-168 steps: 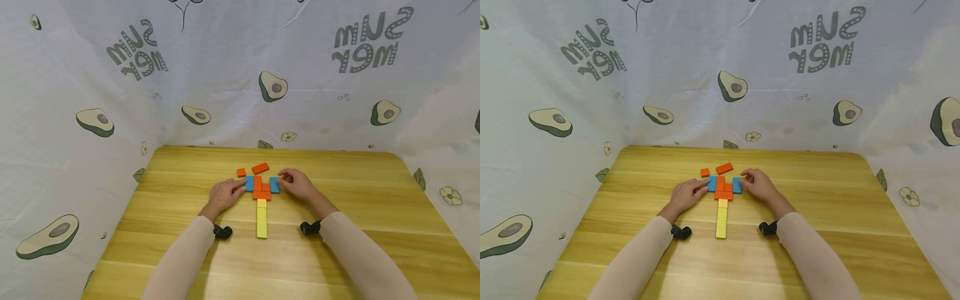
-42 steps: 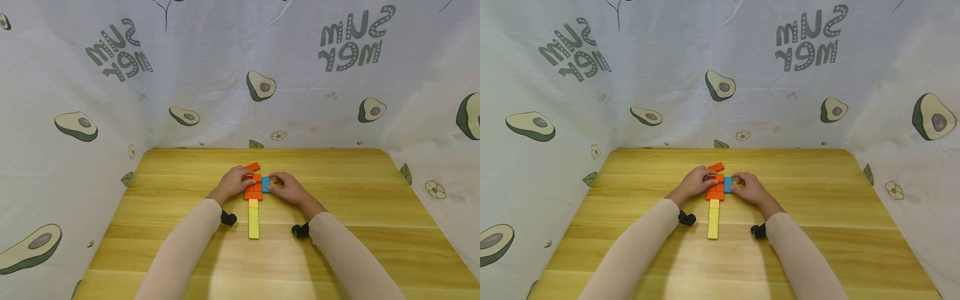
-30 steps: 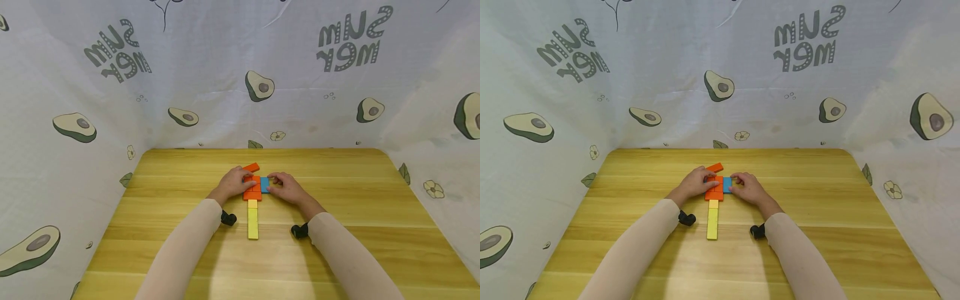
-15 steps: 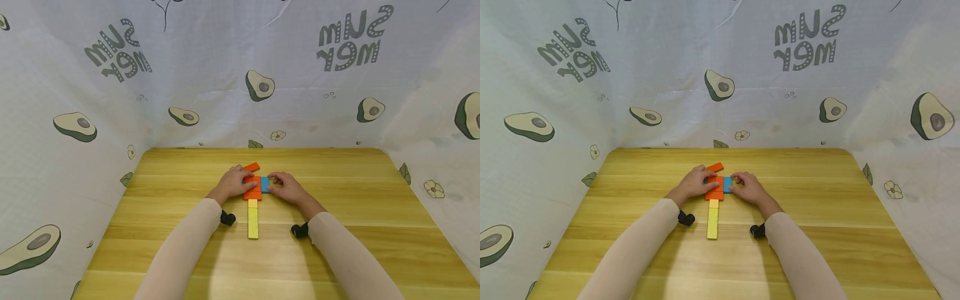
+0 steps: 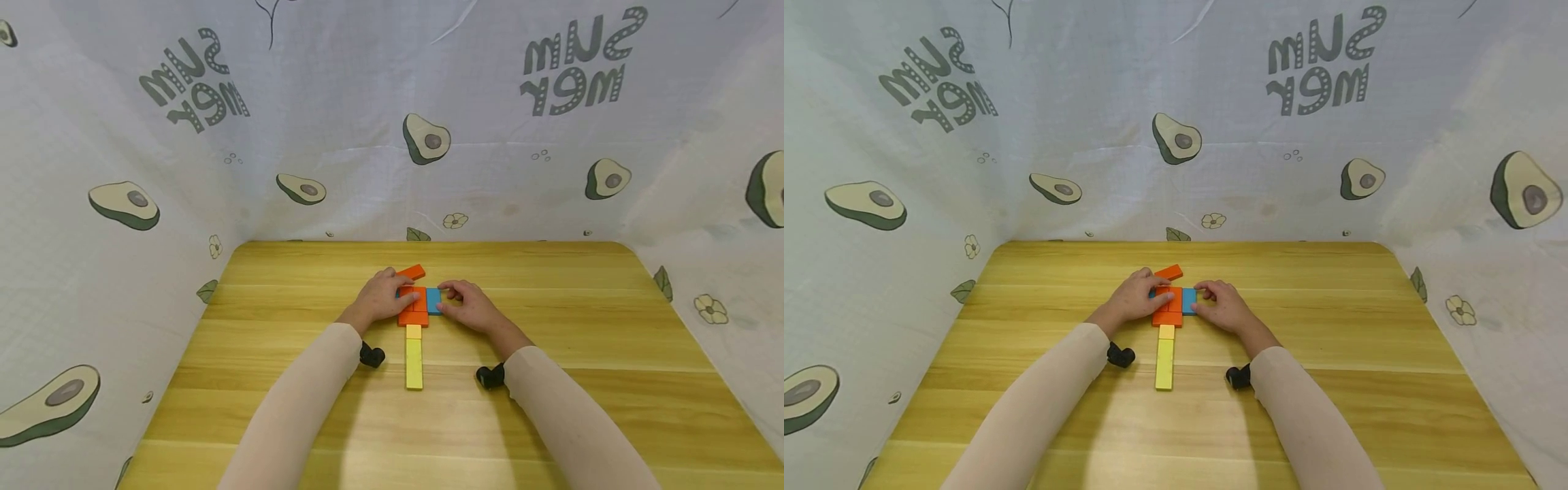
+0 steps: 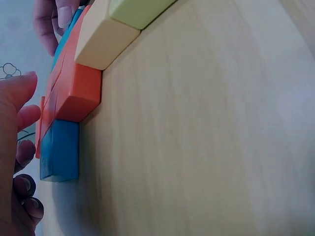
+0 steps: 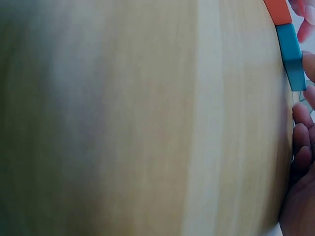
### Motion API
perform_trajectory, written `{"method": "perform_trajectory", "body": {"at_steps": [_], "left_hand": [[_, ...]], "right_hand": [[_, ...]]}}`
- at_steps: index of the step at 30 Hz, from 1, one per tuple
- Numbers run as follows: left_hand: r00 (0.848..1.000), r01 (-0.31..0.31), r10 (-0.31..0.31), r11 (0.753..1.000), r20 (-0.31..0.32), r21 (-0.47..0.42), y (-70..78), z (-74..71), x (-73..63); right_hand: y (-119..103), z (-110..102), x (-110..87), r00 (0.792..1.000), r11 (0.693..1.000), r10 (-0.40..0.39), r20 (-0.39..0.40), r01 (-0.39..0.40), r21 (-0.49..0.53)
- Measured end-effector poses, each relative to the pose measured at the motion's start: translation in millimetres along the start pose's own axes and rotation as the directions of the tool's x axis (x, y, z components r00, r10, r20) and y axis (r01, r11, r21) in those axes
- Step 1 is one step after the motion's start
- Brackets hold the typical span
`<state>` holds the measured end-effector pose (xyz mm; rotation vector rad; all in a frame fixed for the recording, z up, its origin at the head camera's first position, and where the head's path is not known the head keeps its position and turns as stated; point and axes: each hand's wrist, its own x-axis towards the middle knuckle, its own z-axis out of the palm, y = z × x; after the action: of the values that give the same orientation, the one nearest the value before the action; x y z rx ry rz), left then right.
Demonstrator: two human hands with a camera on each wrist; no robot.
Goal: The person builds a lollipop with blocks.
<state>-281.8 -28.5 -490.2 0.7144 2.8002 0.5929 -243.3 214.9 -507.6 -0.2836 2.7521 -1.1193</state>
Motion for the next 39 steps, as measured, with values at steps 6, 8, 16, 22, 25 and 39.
{"method": "perform_trajectory", "body": {"at_steps": [6, 8, 16, 22, 25, 39], "left_hand": [[0.996, 0.050, -0.059, 0.991, -0.072, -0.124, -3.9, -3.4, 2.5], [0.990, 0.073, -0.092, 0.983, -0.109, -0.168, -4.8, -4.5, 4.3], [0.954, 0.181, -0.256, 0.908, -0.159, -0.377, -2.7, -5.8, 14.3], [0.927, 0.263, -0.359, 0.825, -0.106, -0.500, -1.6, -2.1, 16.0], [0.920, 0.283, -0.380, 0.815, -0.098, -0.505, -2.0, 0.0, 15.9], [0.915, 0.272, -0.385, 0.811, -0.122, -0.518, -4.8, 6.1, 16.4]], "right_hand": [[1.7, -0.3, 0.2, 1.000, 1.000, 0.002, 0.001, -0.002, -0.006], [0.9, -0.2, -0.2, 1.000, 1.000, 0.003, 0.001, -0.003, 0.003], [-0.8, -0.9, -2.1, 1.000, 1.000, -0.011, 0.001, 0.011, 0.026], [0.9, -1.5, -1.8, 1.000, 1.000, -0.002, 0.001, 0.002, 0.021], [1.4, -1.7, -1.7, 1.000, 1.000, -0.011, 0.001, 0.011, 0.016], [-0.2, 0.2, -2.3, 1.000, 1.000, -0.007, -0.003, 0.007, 0.017]]}}
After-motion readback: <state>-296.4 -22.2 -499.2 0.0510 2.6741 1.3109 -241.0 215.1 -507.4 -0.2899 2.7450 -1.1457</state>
